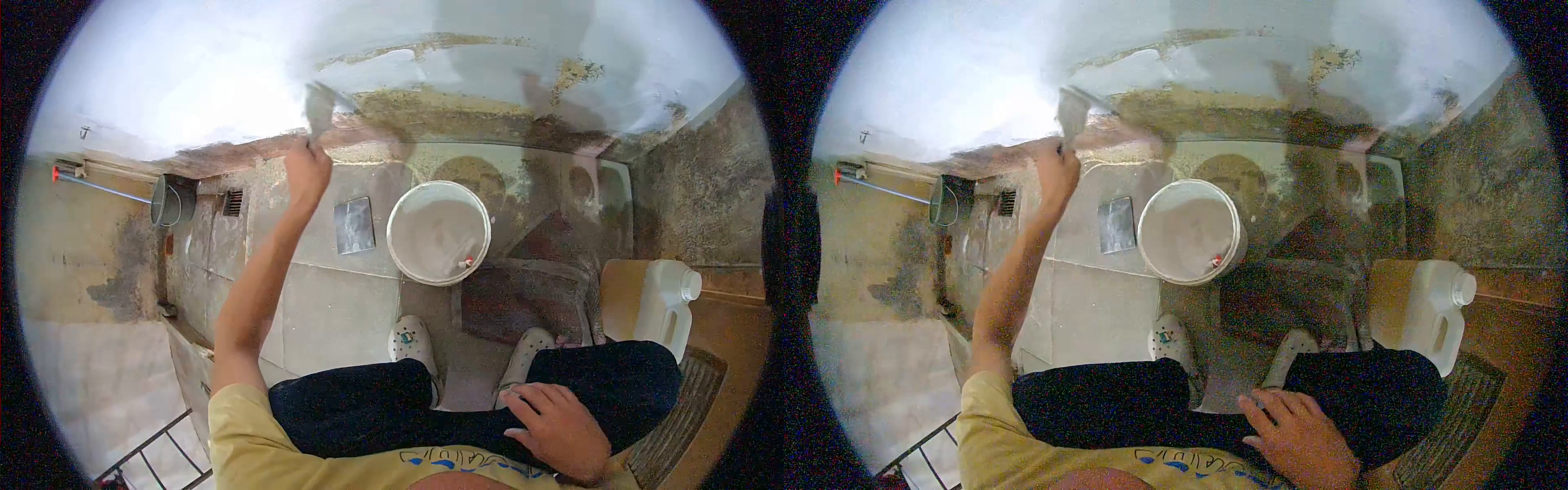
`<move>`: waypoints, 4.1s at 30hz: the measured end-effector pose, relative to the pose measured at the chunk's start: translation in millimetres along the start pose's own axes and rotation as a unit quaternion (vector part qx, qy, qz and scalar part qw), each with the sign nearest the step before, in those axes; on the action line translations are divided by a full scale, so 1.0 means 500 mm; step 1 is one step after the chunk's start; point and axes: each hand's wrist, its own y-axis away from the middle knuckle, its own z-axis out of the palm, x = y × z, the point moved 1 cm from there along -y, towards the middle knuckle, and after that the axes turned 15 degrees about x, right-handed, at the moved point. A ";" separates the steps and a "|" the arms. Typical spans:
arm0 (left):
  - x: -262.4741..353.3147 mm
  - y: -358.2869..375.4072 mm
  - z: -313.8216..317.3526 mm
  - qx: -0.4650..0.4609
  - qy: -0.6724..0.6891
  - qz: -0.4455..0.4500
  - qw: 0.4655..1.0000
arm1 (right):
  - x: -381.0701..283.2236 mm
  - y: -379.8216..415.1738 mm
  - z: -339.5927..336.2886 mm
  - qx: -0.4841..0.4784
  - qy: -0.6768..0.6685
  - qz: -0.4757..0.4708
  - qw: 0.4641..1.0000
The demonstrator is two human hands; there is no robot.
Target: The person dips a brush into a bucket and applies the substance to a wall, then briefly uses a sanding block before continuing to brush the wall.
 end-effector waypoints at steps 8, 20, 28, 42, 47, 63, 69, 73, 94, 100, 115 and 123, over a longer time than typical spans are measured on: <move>0.049 -0.059 -0.018 -0.010 0.066 0.255 0.965 | -0.002 -0.005 -0.003 -0.022 -0.012 0.013 1.000; -0.077 -0.164 -0.038 -0.030 0.030 0.093 0.995 | 0.003 -0.006 -0.007 -0.021 -0.003 0.012 1.000; -0.054 -0.099 -0.057 0.026 -0.014 0.177 0.984 | 0.002 -0.010 -0.005 -0.027 0.007 0.009 1.000; -0.163 -0.159 -0.058 0.052 -0.087 0.121 0.987 | -0.025 0.015 -0.015 0.014 -0.003 0.011 1.000; -0.099 -0.083 -0.003 0.030 0.027 0.202 0.978 | -0.016 0.002 0.002 -0.025 0.029 0.030 0.999; 0.259 -0.112 0.121 -0.002 0.205 0.214 0.955 | -0.033 -0.016 0.002 0.002 0.012 0.062 0.998; 0.213 -0.095 0.070 0.000 0.087 0.212 0.973 | -0.016 -0.041 -0.001 -0.022 0.005 0.042 0.999; 0.204 -0.054 0.075 -0.019 0.043 0.116 0.992 | -0.016 -0.046 -0.005 -0.023 0.000 0.037 0.999; 0.269 0.075 0.018 -0.220 0.342 -0.067 0.911 | -0.020 0.001 -0.005 0.018 0.002 -0.001 1.000; 0.238 -0.017 0.104 -0.101 0.158 0.216 0.958 | -0.008 0.015 0.013 0.033 0.007 0.011 0.999; 0.127 -0.050 -0.041 -0.018 0.057 0.109 0.992 | -0.016 -0.018 -0.003 -0.024 0.003 0.025 0.999; 0.170 -0.086 0.015 -0.038 0.079 0.162 0.983 | -0.026 -0.023 -0.001 -0.008 0.001 0.029 1.000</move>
